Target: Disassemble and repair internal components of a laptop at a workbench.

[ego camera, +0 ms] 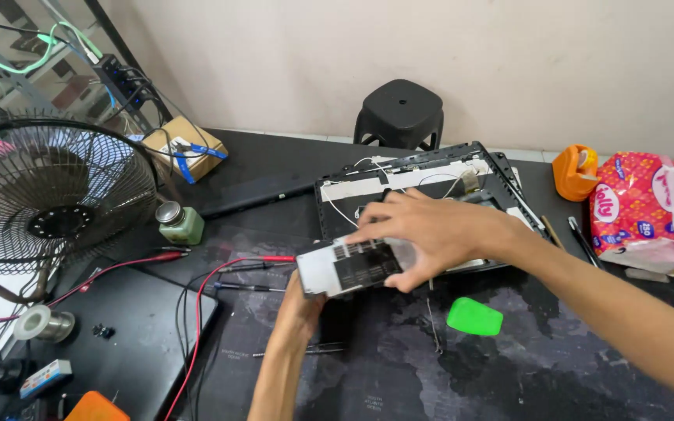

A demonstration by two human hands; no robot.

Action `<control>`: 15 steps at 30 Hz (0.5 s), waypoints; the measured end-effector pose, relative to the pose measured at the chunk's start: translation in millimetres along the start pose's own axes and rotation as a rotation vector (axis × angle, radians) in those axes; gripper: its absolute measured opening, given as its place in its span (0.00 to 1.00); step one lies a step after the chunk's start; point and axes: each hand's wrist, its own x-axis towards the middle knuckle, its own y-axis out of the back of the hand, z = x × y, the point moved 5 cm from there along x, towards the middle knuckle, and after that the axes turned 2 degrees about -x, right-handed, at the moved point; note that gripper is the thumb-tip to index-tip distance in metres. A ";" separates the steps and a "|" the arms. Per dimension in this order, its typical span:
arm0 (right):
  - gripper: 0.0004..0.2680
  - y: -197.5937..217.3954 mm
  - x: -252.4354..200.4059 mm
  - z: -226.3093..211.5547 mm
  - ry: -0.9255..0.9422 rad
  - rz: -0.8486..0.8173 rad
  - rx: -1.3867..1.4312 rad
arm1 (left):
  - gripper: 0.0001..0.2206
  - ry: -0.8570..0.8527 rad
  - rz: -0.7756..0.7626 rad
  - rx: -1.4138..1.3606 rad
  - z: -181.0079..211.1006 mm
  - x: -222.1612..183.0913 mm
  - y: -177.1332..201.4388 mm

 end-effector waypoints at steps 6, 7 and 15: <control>0.30 -40.2 -44.3 48.5 -0.204 -0.052 0.011 | 0.37 0.278 0.111 -0.001 20.7 -8.6 -15.2; 0.29 -44.3 -46.9 51.5 -0.189 -0.002 0.007 | 0.37 0.283 0.127 0.006 22.6 -9.0 -16.6; 0.24 -28.0 -90.1 73.6 -0.225 0.359 0.107 | 0.37 0.277 0.111 0.360 42.1 -13.2 -47.1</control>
